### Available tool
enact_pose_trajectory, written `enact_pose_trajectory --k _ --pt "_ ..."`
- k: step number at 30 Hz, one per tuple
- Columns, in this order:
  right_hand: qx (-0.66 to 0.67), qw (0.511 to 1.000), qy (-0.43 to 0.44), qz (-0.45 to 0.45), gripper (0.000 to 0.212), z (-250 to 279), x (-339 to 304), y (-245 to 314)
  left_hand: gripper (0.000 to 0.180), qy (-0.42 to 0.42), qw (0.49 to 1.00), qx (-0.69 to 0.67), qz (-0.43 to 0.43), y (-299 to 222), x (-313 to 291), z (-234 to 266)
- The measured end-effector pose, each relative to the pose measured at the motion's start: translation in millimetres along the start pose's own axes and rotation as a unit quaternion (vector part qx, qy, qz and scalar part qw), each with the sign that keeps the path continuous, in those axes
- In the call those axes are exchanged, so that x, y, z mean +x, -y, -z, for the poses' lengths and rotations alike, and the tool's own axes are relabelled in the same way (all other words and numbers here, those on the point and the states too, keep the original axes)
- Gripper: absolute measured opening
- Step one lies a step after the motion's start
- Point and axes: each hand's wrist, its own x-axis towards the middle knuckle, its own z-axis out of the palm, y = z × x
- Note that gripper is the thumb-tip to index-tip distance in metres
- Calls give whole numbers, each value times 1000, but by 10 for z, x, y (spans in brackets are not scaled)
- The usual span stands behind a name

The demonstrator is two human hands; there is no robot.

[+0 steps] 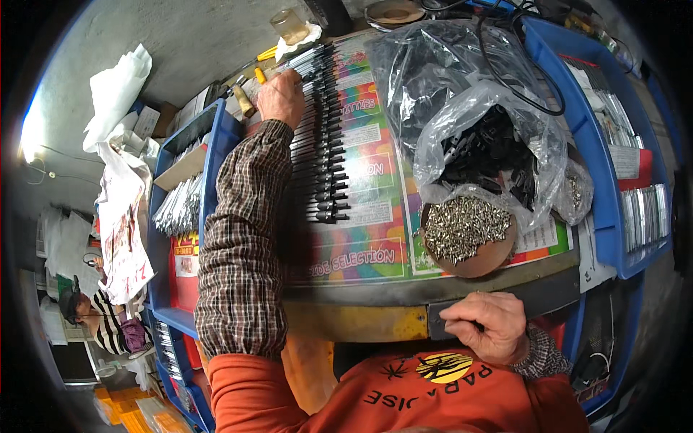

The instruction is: The person assembles small metal pins and plastic frames by hand at a production workstation.

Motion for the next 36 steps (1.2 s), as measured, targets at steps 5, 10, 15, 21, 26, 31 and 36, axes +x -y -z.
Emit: enact_pose_trajectory --k 5,10,15,21,26,31,36 --pt "28 999 18 7 18 8 -5 -13 15 24 998 42 39 15 289 -137" --pt "47 998 32 -8 21 22 14 -27 16 30 998 43 17 11 409 -193" --pt "61 997 43 -9 25 28 -6 -56 21 38 997 69 4 15 510 -263" --pt "71 996 47 -12 26 45 -2 -39 21 41 995 92 -7 10 544 -294" --pt "63 997 42 -14 25 31 1 -36 20 25 994 101 -32 99 557 -381" --pt "61 997 52 -14 26 35 -5 -41 19 12 995 87 -50 103 551 -391" --pt "63 997 48 -19 27 29 -14 -41 21 10 994 89 -56 68 555 -411"
